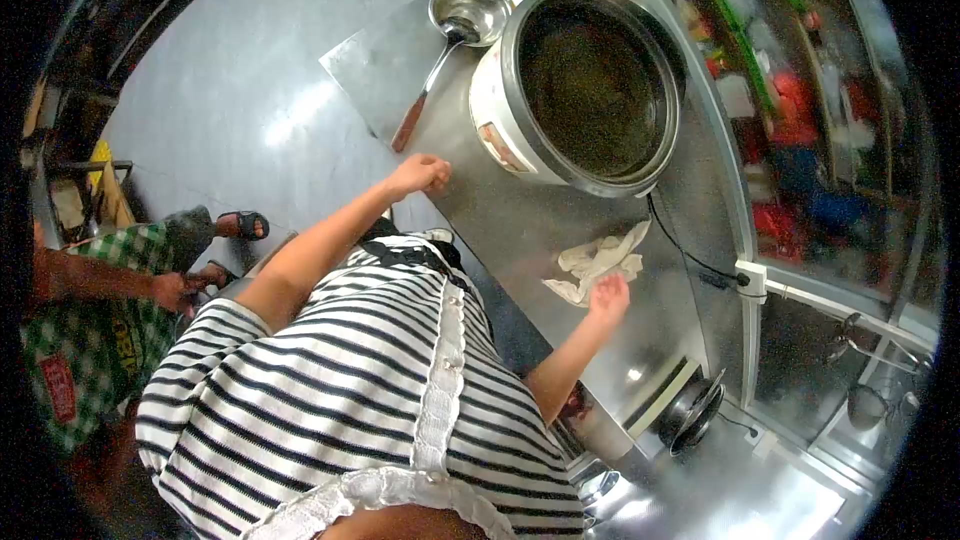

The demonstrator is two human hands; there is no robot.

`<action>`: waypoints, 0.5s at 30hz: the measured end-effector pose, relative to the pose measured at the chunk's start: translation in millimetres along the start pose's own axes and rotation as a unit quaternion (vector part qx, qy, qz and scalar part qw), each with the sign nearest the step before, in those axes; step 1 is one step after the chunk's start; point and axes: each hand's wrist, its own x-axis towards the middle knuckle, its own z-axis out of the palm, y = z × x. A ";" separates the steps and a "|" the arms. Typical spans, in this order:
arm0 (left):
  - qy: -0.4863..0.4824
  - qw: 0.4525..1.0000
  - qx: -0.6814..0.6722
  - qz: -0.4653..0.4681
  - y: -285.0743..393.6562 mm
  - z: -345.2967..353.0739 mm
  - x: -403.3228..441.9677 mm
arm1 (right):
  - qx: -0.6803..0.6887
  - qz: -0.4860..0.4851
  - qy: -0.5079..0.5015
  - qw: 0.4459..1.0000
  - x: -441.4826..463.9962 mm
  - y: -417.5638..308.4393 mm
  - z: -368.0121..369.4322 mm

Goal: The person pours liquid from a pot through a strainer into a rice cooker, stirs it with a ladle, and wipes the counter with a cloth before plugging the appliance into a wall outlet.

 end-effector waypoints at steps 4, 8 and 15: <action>0.003 0.999 -0.037 0.009 -6.0 -22.5 -1.0 | -0.068 -0.014 0.051 0.996 -1.3 -0.9 29.8; 0.022 1.000 -0.015 -0.002 -4.8 -39.1 -11.9 | -0.257 -0.072 0.081 0.960 11.5 -17.6 29.8; 0.075 0.996 -0.002 -0.044 -15.7 -70.5 -33.0 | -0.695 -0.236 0.164 0.659 35.9 -12.9 26.8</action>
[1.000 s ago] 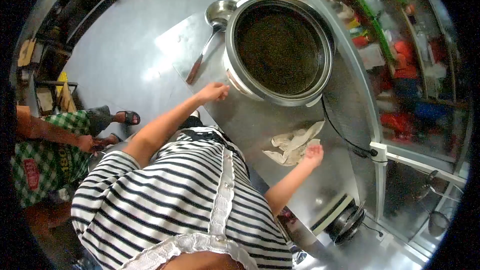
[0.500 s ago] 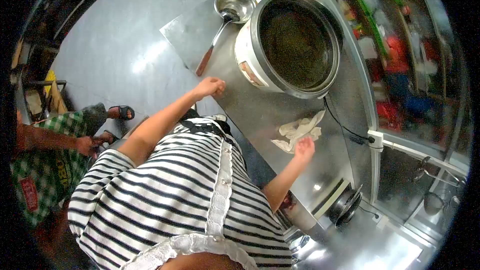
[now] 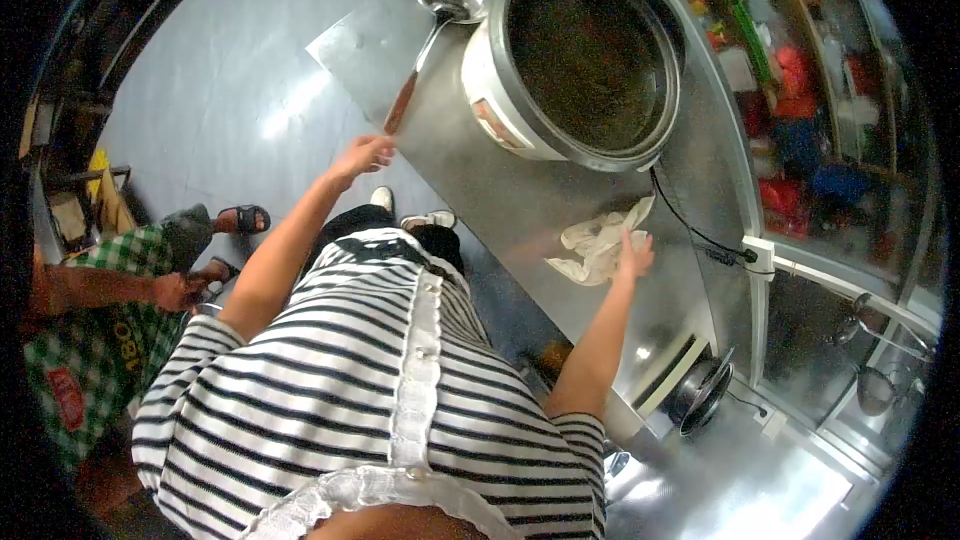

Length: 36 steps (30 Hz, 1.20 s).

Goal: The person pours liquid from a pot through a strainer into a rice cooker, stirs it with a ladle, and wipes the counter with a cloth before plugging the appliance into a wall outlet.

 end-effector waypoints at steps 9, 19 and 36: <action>0.101 0.993 0.050 -0.019 22.5 -31.1 -38.1 | -0.056 -0.243 0.027 0.968 -106.3 -64.9 108.7; 0.151 0.958 0.213 0.118 14.8 -11.1 33.4 | -0.012 -0.559 -0.142 0.817 -231.0 -218.1 128.2; 0.129 0.963 0.172 0.164 15.1 -9.8 29.4 | -0.046 -0.369 -0.070 0.926 -156.8 -113.9 99.2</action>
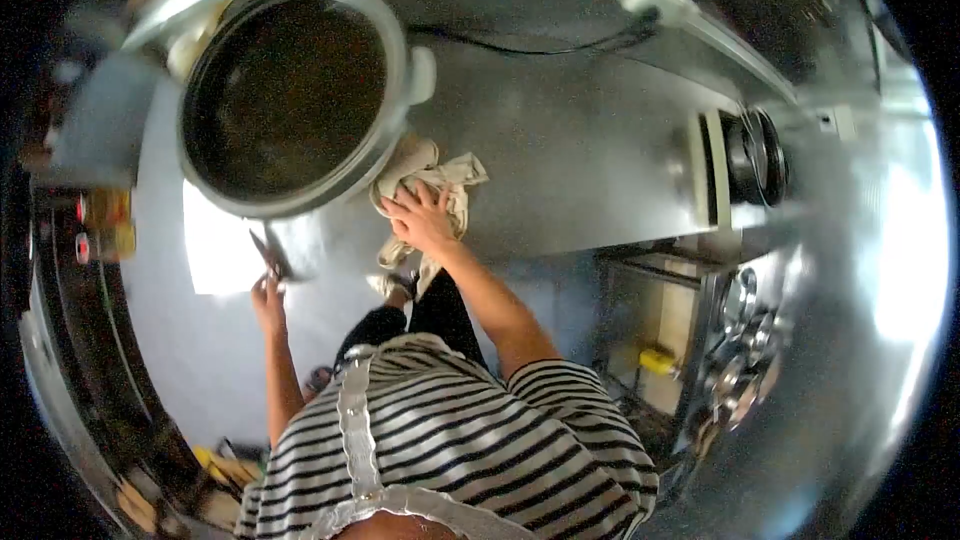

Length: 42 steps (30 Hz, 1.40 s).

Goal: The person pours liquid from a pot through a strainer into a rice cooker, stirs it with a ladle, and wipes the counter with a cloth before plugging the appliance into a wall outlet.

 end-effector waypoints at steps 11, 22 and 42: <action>0.130 0.987 0.009 -0.099 -11.1 -8.9 -46.2 | 0.223 -0.109 0.015 0.968 92.2 143.2 7.2; 0.190 0.959 0.069 -0.201 -52.6 96.5 -150.6 | 0.197 -0.010 0.193 0.961 -23.4 476.4 -68.3; -0.012 0.979 0.193 -0.071 -25.9 133.3 -145.4 | 0.065 0.408 0.078 0.907 -225.1 410.9 -85.7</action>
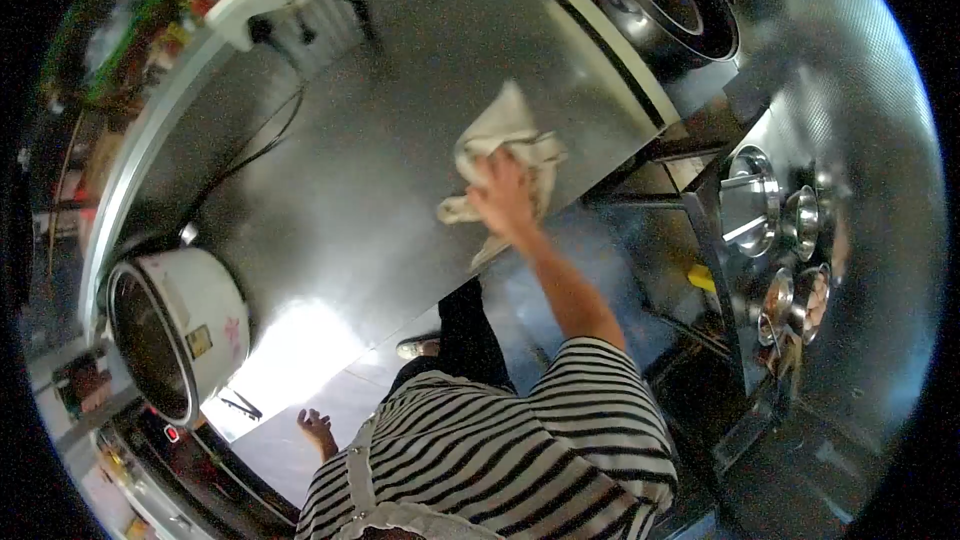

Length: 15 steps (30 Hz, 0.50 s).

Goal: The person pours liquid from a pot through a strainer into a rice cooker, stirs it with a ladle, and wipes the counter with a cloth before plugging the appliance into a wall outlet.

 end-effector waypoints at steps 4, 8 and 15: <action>0.033 0.999 0.001 0.035 -29.6 -29.7 -14.8 | -0.013 -0.175 -0.100 0.980 -76.8 -159.7 54.4; 0.030 0.994 -0.063 0.090 -60.2 -50.3 -13.0 | -0.012 -0.361 -0.158 0.919 -142.9 -294.4 83.5; 0.023 0.998 -0.056 0.029 -70.0 -62.0 -24.5 | -0.015 -0.555 -0.247 0.795 -138.9 -350.4 130.1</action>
